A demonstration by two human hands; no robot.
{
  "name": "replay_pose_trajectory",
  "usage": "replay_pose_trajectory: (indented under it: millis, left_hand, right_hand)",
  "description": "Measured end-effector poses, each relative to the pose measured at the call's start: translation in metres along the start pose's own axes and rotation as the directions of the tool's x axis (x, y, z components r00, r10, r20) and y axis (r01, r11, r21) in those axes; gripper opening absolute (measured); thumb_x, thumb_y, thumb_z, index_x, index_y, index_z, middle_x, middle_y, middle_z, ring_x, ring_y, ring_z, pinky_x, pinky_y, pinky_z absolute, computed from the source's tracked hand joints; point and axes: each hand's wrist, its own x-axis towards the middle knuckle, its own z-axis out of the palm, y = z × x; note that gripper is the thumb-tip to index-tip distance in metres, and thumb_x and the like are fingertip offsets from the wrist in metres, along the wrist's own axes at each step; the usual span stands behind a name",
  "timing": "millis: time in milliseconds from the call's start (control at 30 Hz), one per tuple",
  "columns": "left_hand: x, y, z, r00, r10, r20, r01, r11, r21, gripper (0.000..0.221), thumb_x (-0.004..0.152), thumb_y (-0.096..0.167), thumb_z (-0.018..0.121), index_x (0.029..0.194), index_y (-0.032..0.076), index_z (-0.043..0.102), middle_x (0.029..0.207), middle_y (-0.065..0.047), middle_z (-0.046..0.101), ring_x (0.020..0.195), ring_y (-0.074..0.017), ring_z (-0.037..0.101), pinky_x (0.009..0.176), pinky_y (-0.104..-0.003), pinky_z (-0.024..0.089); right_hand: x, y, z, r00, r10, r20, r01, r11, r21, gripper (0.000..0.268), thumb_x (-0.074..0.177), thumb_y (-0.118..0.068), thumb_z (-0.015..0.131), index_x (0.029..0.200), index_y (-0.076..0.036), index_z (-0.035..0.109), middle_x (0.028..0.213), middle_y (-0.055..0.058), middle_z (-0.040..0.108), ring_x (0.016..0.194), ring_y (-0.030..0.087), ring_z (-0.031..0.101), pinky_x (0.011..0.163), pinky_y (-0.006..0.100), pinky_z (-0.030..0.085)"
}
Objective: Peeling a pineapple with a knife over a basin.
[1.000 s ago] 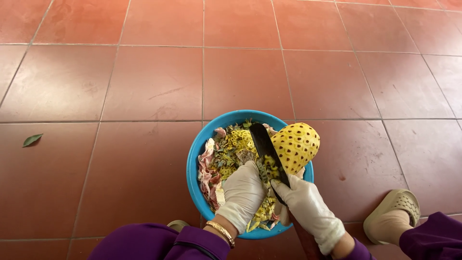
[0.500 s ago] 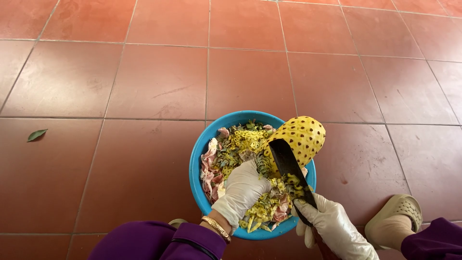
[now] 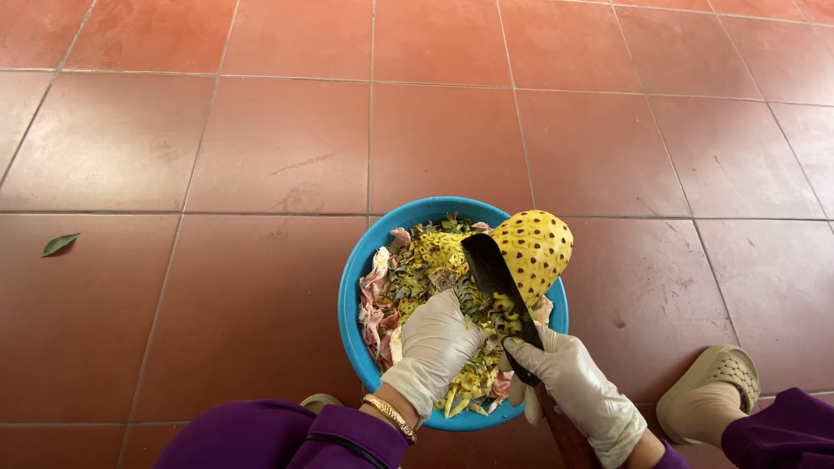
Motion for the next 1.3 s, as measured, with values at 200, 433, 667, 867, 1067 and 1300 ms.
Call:
replay_pose_trajectory:
  millis: [200, 433, 667, 867, 1067, 1300]
  left_hand:
    - [0.006, -0.012, 0.021, 0.991, 0.122, -0.052, -0.123, 0.992, -0.032, 0.018, 0.074, 0.020, 0.065, 0.090, 0.015, 0.060, 0.082, -0.006, 0.069, 0.077, -0.0341, 0.069, 0.066, -0.049, 0.054]
    - [-0.003, 0.008, 0.007, 0.997, 0.057, 0.048, -0.054, 0.997, -0.057, 0.027, 0.074, 0.020, 0.069, 0.100, 0.017, 0.063, 0.087, -0.005, 0.071, 0.084, -0.0332, 0.069, 0.072, -0.049, 0.055]
    - [-0.005, 0.017, -0.027, 0.960, -0.059, 0.274, 0.132, 0.957, -0.260, 0.040, 0.068, 0.022, 0.076, 0.106, 0.016, 0.067, 0.096, -0.003, 0.068, 0.092, -0.0237, 0.064, 0.081, -0.039, 0.052]
    - [-0.005, 0.026, -0.036, 0.895, -0.150, 0.419, 0.270, 0.931, -0.244, 0.047, 0.062, 0.021, 0.080, 0.102, 0.011, 0.057, 0.096, -0.005, 0.054, 0.086, -0.0208, 0.053, 0.070, -0.038, 0.045]
    - [-0.013, 0.027, -0.026, 0.914, -0.092, 0.394, 0.251, 0.892, -0.375, 0.030, 0.061, 0.008, 0.072, 0.076, 0.014, 0.046, 0.069, -0.001, 0.041, 0.063, -0.0146, 0.038, 0.054, -0.036, 0.028]
    - [-0.006, 0.024, -0.021, 0.901, -0.134, 0.413, 0.199, 0.973, -0.120, 0.034, 0.063, 0.020, 0.073, 0.090, 0.013, 0.053, 0.078, -0.001, 0.049, 0.068, -0.0154, 0.044, 0.057, -0.036, 0.037]
  right_hand:
    - [0.022, 0.008, 0.005, 0.997, -0.081, 0.015, 0.081, 0.997, -0.003, 0.039, 0.101, -0.019, 0.060, 0.072, 0.007, 0.053, 0.043, 0.032, 0.062, 0.031, 0.035, 0.052, 0.066, 0.042, 0.056]
    - [0.011, -0.011, 0.017, 0.993, -0.119, -0.023, 0.117, 0.990, -0.084, 0.043, 0.102, -0.025, 0.059, 0.072, 0.005, 0.057, 0.042, 0.026, 0.062, 0.031, 0.029, 0.049, 0.039, 0.032, 0.037]
    - [0.002, 0.035, -0.036, 0.995, -0.071, -0.074, 0.075, 0.996, 0.052, 0.039, 0.101, -0.020, 0.061, 0.083, 0.015, 0.064, 0.053, 0.037, 0.067, 0.028, 0.035, 0.049, 0.050, 0.036, 0.043]
    - [0.000, 0.042, -0.032, 0.993, -0.015, -0.114, 0.016, 1.000, 0.005, 0.040, 0.103, -0.022, 0.062, 0.083, 0.012, 0.066, 0.053, 0.030, 0.066, 0.032, 0.030, 0.049, 0.060, 0.037, 0.047]
    - [-0.006, 0.025, -0.017, 0.992, -0.021, -0.126, 0.007, 0.994, -0.112, 0.041, 0.101, -0.025, 0.063, 0.080, 0.009, 0.066, 0.045, 0.026, 0.064, 0.036, 0.027, 0.052, 0.072, 0.036, 0.052]
    - [0.003, 0.015, -0.007, 0.997, -0.050, -0.067, 0.046, 0.998, -0.053, 0.036, 0.101, -0.020, 0.062, 0.079, 0.009, 0.063, 0.049, 0.030, 0.068, 0.035, 0.029, 0.053, 0.065, 0.037, 0.051]
